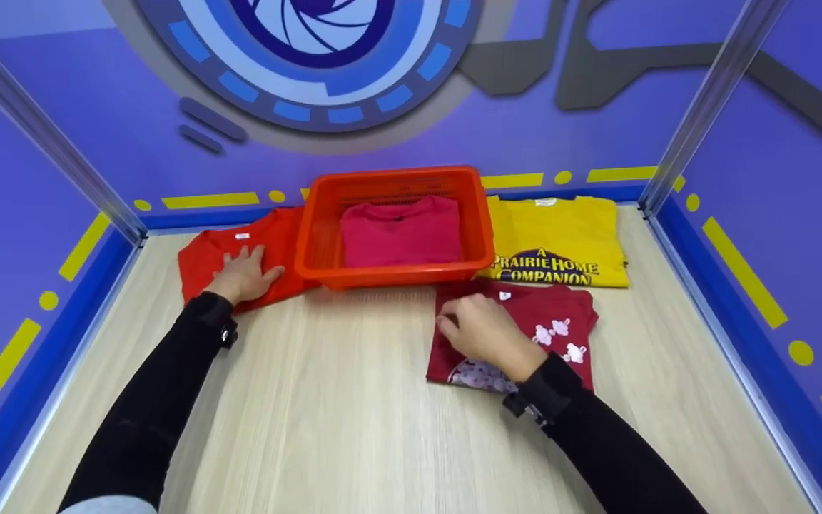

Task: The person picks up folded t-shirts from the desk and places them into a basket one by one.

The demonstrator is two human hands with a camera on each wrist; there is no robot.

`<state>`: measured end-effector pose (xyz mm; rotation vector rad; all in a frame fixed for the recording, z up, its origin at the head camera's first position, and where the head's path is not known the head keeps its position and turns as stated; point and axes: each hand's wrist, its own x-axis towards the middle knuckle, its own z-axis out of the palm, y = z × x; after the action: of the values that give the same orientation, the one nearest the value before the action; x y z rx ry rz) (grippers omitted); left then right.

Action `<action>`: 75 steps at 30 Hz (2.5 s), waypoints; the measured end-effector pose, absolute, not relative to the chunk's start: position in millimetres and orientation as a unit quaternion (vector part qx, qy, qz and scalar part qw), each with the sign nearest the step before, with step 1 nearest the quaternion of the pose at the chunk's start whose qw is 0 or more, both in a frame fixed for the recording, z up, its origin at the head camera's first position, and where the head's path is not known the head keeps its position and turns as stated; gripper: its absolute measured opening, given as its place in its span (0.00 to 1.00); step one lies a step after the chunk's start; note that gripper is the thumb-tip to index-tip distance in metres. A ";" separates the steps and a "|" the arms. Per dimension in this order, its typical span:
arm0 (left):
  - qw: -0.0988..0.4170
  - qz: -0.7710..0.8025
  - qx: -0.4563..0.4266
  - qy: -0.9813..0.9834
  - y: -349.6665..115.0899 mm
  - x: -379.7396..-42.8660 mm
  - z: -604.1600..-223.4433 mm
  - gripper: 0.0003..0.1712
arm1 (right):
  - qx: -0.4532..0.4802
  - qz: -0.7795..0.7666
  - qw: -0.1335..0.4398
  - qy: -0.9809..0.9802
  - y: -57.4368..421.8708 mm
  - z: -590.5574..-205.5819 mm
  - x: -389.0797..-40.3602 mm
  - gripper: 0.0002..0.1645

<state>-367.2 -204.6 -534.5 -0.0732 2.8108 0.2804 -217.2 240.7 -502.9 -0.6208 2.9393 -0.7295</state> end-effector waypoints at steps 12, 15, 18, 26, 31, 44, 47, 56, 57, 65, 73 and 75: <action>0.165 0.038 0.020 0.985 -205.3 -310.0 -536.2 0.51 | -0.212 -0.229 0.025 0.950 222.4 -519.5 -205.2 0.09; 0.163 0.036 0.033 0.985 -203.6 -292.4 -534.8 0.51 | -0.235 -0.226 0.008 0.945 207.6 -520.5 -206.6 0.09; 0.159 0.026 0.048 0.986 -200.3 -275.6 -533.2 0.51 | -0.269 -0.229 0.001 0.936 186.4 -519.7 -209.8 0.08; 0.135 0.066 0.095 0.984 -205.9 -260.7 -515.1 0.47 | -0.386 -0.196 -0.014 0.901 97.7 -517.5 -224.6 0.09; 0.054 0.088 0.072 0.992 -241.4 -279.3 -506.7 0.36 | -0.394 -0.166 0.017 0.904 44.3 -519.3 -241.6 0.19; 0.144 0.081 0.088 0.982 -268.9 -297.1 -502.1 0.28 | -0.309 0.026 0.113 0.944 -11.3 -528.4 -243.3 0.32; 0.163 0.069 0.093 0.980 -258.7 -290.4 -498.6 0.24 | -0.318 0.028 0.113 0.941 -2.9 -528.3 -230.3 0.30; 0.123 0.012 0.175 0.977 -213.7 -266.1 -496.5 0.25 | -0.325 0.025 0.097 0.941 34.7 -526.1 -192.6 0.30; 0.117 0.009 0.179 0.977 -210.0 -264.5 -497.0 0.25 | -0.323 0.024 0.095 0.941 38.4 -526.2 -190.0 0.30; 0.068 0.008 0.205 0.976 -178.7 -261.2 -506.5 0.30 | -0.286 -0.053 0.101 0.951 85.9 -525.0 -184.2 0.31; 0.024 0.028 0.249 0.968 -156.2 -254.5 -515.7 0.31 | -0.294 -0.108 0.050 0.948 129.2 -518.2 -195.9 0.15; 0.054 0.045 0.238 0.969 -157.3 -256.4 -508.7 0.28 | -0.286 -0.146 0.037 0.946 135.3 -515.5 -207.0 0.10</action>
<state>-256.4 -157.3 -508.7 0.7224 2.9440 0.1373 -207.0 135.3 -515.5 -0.8770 2.9059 -0.4496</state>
